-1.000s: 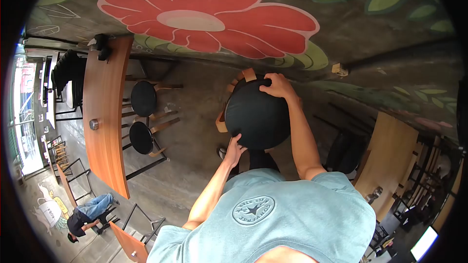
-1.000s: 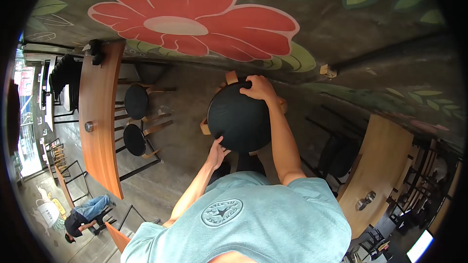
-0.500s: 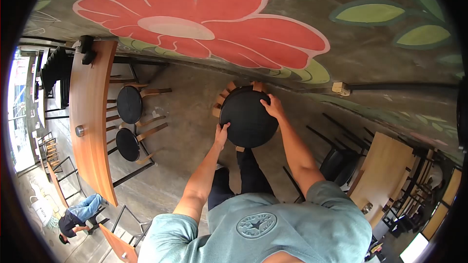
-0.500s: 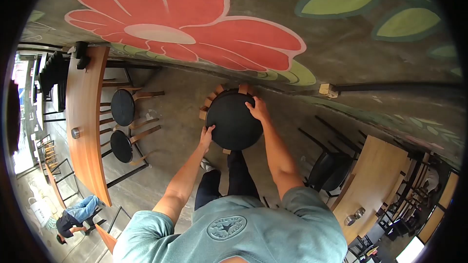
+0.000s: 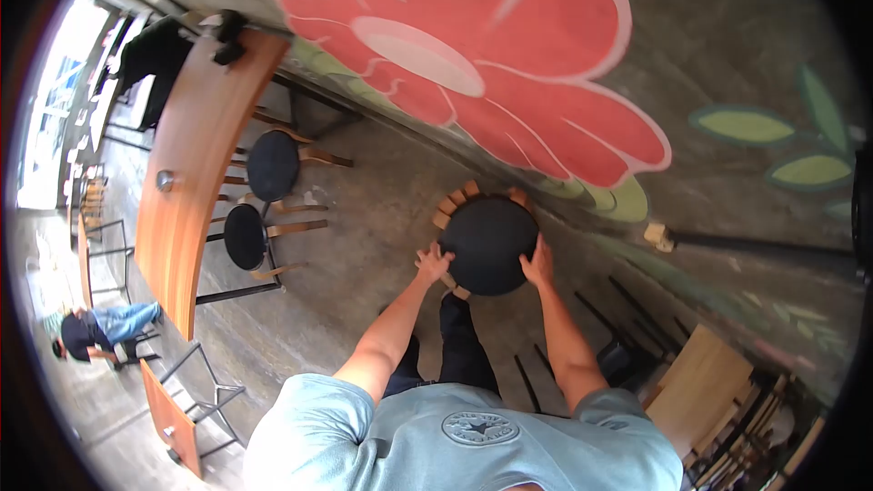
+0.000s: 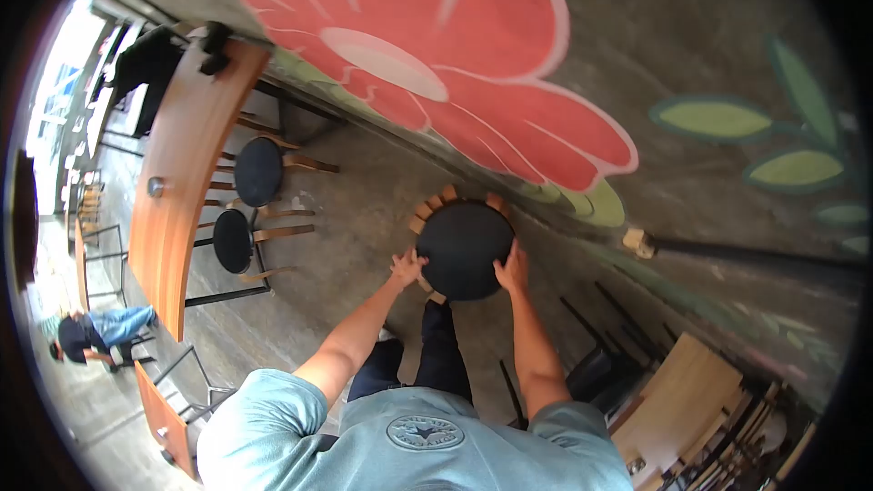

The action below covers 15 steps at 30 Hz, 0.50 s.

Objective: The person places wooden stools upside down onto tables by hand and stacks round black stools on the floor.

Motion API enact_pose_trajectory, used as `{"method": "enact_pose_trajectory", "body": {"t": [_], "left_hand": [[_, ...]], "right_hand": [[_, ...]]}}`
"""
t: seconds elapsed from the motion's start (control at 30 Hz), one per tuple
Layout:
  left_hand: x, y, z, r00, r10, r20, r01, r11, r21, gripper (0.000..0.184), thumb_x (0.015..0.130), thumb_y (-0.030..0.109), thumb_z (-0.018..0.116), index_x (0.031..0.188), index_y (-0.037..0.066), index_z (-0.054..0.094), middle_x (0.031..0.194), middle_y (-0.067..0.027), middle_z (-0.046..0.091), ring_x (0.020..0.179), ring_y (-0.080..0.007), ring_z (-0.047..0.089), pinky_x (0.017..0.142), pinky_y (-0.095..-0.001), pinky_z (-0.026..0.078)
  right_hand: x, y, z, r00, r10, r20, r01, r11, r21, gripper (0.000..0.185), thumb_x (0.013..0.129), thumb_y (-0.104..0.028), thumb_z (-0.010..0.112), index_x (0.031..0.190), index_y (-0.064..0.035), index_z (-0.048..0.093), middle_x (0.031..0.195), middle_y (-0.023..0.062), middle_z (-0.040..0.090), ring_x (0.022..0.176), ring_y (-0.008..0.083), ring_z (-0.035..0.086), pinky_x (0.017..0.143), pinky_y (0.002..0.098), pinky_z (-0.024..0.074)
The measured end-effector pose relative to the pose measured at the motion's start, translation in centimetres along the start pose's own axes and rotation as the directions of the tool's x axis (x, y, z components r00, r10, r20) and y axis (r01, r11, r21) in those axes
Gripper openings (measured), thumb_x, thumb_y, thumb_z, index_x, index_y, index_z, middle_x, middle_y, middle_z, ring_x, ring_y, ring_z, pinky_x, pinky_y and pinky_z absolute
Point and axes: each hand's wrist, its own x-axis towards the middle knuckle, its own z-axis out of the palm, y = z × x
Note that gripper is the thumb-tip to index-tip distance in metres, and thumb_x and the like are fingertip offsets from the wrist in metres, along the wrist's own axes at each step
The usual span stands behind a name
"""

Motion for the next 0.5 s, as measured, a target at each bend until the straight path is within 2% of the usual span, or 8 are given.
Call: {"method": "enact_pose_trajectory", "body": {"t": [0.13, 0.17, 0.2, 0.23, 0.27, 0.3, 0.43, 0.5], "left_hand": [[-4.5, -3.7, -3.3, 0.988, 0.155, -0.022, -0.156, 0.984, -0.085, 0.076, 0.079, 0.044, 0.053, 0.143, 0.012, 0.026, 0.138, -0.028, 0.029, 0.13, -0.041, 0.028, 0.107, -0.0458, 0.027], [-5.8, -5.0, -4.0, 0.982, 0.186, -0.043, -0.19, 0.974, -0.121, 0.074, 0.08, 0.042, 0.053, 0.143, 0.012, 0.026, 0.138, -0.0286, 0.028, 0.129, -0.0417, 0.029, 0.108, -0.0438, 0.027], [-7.5, -6.2, -5.1, 0.98, 0.194, -0.052, -0.2, 0.969, -0.147, 0.073, 0.081, 0.041, 0.053, 0.143, 0.013, 0.027, 0.139, -0.0284, 0.028, 0.129, -0.0415, 0.03, 0.108, -0.0423, 0.027], [-9.3, -7.7, -6.1, 0.977, 0.204, -0.059, -0.212, 0.962, -0.172, 0.071, 0.081, 0.04, 0.052, 0.143, 0.013, 0.027, 0.14, -0.0282, 0.028, 0.129, -0.0413, 0.031, 0.108, -0.0407, 0.027], [-10.2, -10.0, -6.3, 0.977, 0.191, -0.093, -0.206, 0.96, -0.19, 0.071, 0.081, 0.04, 0.052, 0.143, 0.013, 0.027, 0.14, -0.0275, 0.029, 0.13, -0.0401, 0.031, 0.108, -0.0406, 0.027], [-10.9, -12.4, -6.6, 0.976, 0.178, -0.124, -0.201, 0.957, -0.209, 0.071, 0.081, 0.039, 0.052, 0.143, 0.014, 0.028, 0.141, -0.0268, 0.029, 0.13, -0.0389, 0.031, 0.108, -0.0406, 0.028], [-16.7, -22.6, -8.2, 0.978, -0.054, -0.203, -0.05, 0.879, -0.475, 0.07, 0.081, 0.036, 0.055, 0.142, 0.016, 0.029, 0.131, -0.0249, 0.045, 0.123, -0.034, 0.043, 0.103, -0.0393, 0.035], [-21.2, -27.3, -9.3, 0.945, -0.244, -0.22, 0.083, 0.826, -0.558, 0.069, 0.08, 0.033, 0.057, 0.142, 0.016, 0.031, 0.112, -0.021, 0.059, 0.097, -0.0285, 0.06, 0.085, -0.0371, 0.049]], "right_hand": [[-6.3, 1.5, 2.3, 0.982, 0.154, 0.109, -0.162, 0.985, 0.064, 0.081, 0.077, -0.021, 0.064, 0.14, 0.0028, 0.02, 0.139, 0.0252, 0.034, 0.128, 0.0369, 0.034, 0.107, 0.04, 0.0287], [-7.2, 4.2, 4.9, 0.992, 0.078, 0.098, -0.089, 0.989, 0.122, 0.08, 0.078, -0.022, 0.064, 0.14, 0.0026, 0.02, 0.142, 0.0234, 0.03, 0.132, 0.0338, 0.029, 0.11, 0.0384, 0.0231], [-9.2, 4.2, 5.6, 0.996, 0.06, 0.061, -0.064, 0.996, 0.067, 0.078, 0.079, -0.023, 0.064, 0.141, -0.0001, 0.022, 0.132, 0.0217, 0.044, 0.114, 0.0318, 0.051, 0.096, 0.0392, 0.0417], [-9.4, 7.5, 8.7, 0.939, 0.244, 0.244, -0.29, 0.941, 0.175, 0.056, 0.079, -0.023, 0.063, 0.127, -0.0013, 0.045, 0.102, 0.0175, 0.061, 0.076, 0.0268, 0.064, 0.065, 0.0379, 0.0538], [-11.2, 4.3, 6.7, 0.852, 0.343, 0.396, -0.425, 0.894, 0.14, 0.029, 0.079, -0.023, 0.061, 0.1, -0.0021, 0.059, 0.074, 0.0121, 0.061, 0.051, 0.0199, 0.057, 0.043, 0.0328, 0.0485], [-12.4, 3.0, 6.7, 0.787, 0.363, 0.499, -0.472, 0.875, 0.107, 0.02, 0.078, -0.022, 0.06, 0.082, -0.0025, 0.059, 0.07, 0.0124, 0.06, 0.057, 0.0215, 0.061, 0.045, 0.0351, 0.0501], [-15.8, -4.5, 6.7, 0.674, 0.304, 0.673, -0.481, 0.872, 0.088, 0.026, 0.08, -0.022, 0.056, 0.091, 0.0011, 0.058, 0.082, 0.0147, 0.063, 0.066, 0.0249, 0.063, 0.054, 0.0364, 0.0523], [-16.4, -7.4, 8.8, 0.636, 0.274, 0.722, -0.402, 0.916, 0.006, 0.03, 0.082, -0.023, 0.053, 0.096, 0.0026, 0.057, 0.088, 0.0159, 0.063, 0.07, 0.0257, 0.064, 0.062, 0.0367, 0.0526]]}}
